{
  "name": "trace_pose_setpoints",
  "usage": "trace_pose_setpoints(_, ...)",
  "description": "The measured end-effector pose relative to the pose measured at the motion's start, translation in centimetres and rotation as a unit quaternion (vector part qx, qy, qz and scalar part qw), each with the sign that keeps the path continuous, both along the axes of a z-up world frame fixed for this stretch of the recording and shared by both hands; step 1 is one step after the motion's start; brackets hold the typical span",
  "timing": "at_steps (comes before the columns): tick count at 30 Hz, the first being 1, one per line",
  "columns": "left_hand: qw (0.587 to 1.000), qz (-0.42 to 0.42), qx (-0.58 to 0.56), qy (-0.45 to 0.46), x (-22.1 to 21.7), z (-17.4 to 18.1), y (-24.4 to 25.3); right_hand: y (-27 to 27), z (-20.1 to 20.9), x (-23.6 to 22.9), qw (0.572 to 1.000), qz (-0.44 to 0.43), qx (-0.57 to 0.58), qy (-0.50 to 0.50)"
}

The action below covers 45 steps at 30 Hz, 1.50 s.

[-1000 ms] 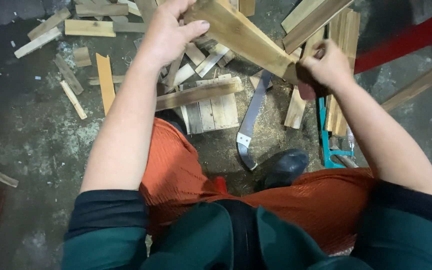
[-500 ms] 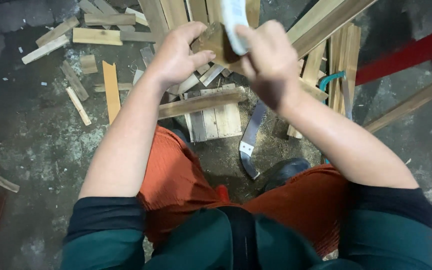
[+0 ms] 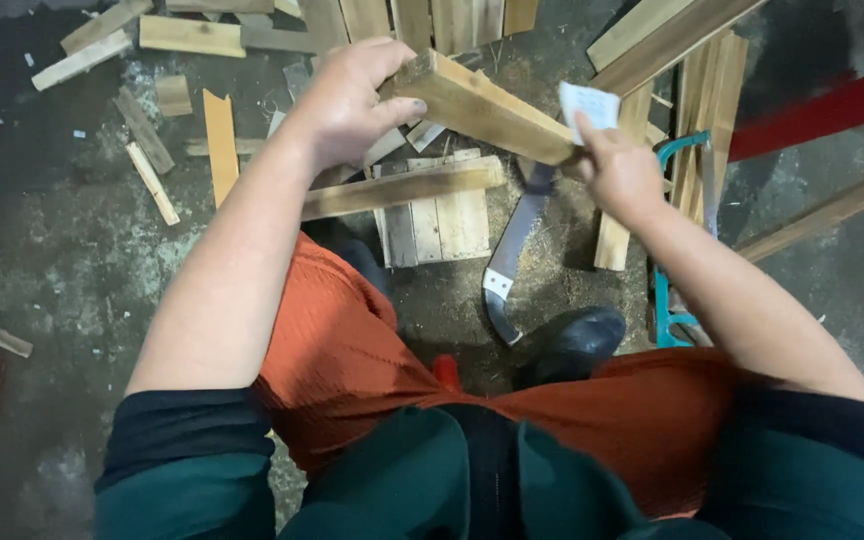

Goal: The person sits on a small stool and uses a hand saw to cut a small piece of wood. They then pick up a sandpaper sheet and sand the edges and surfaces of a wooden plank, flipping it over to smooth multiple sides.

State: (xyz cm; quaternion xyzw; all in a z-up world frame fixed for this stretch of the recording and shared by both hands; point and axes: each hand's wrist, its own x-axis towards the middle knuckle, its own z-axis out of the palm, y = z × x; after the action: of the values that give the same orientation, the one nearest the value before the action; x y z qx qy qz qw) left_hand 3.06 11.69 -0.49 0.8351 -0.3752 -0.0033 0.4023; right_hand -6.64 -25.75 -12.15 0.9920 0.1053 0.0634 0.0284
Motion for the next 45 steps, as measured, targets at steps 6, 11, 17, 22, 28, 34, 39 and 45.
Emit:
trace_pose_setpoints(6,1.0,-0.004,-0.003,-0.026,-0.4,0.9,-0.4,-5.3,-3.0,0.4,0.959,-0.193,0.1,0.182)
trace_pose_setpoints(11,0.999,0.02,0.018,-0.02,-0.3,0.8,-0.9,6.5,9.4,1.7,0.96,-0.029,0.256,0.109)
trace_pose_setpoints(17,0.999,0.021,0.04,-0.026,-0.9,1.9,-1.1,13.5,14.6,1.8,0.892,0.307,0.278,-0.181)
trace_pose_setpoints(22,0.994,0.046,0.097,-0.031,-0.2,0.6,0.1,11.0,8.0,0.8,0.967,0.098,0.212,-0.105)
trace_pose_setpoints(28,0.998,0.027,0.041,-0.038,1.7,-1.8,2.2,3.7,2.4,0.2,0.907,-0.128,0.38,0.132)
trace_pose_setpoints(34,0.998,0.03,0.036,-0.042,2.7,-2.9,2.3,-8.7,-10.0,-2.8,0.874,-0.284,0.389,0.063)
trace_pose_setpoints(39,0.998,0.038,0.05,-0.029,2.7,-2.7,1.9,-9.5,-12.2,-2.3,0.852,-0.332,0.403,0.037)
trace_pose_setpoints(45,0.998,0.054,0.039,0.01,2.8,-2.0,2.0,7.1,3.5,1.8,0.711,-0.355,0.589,0.146)
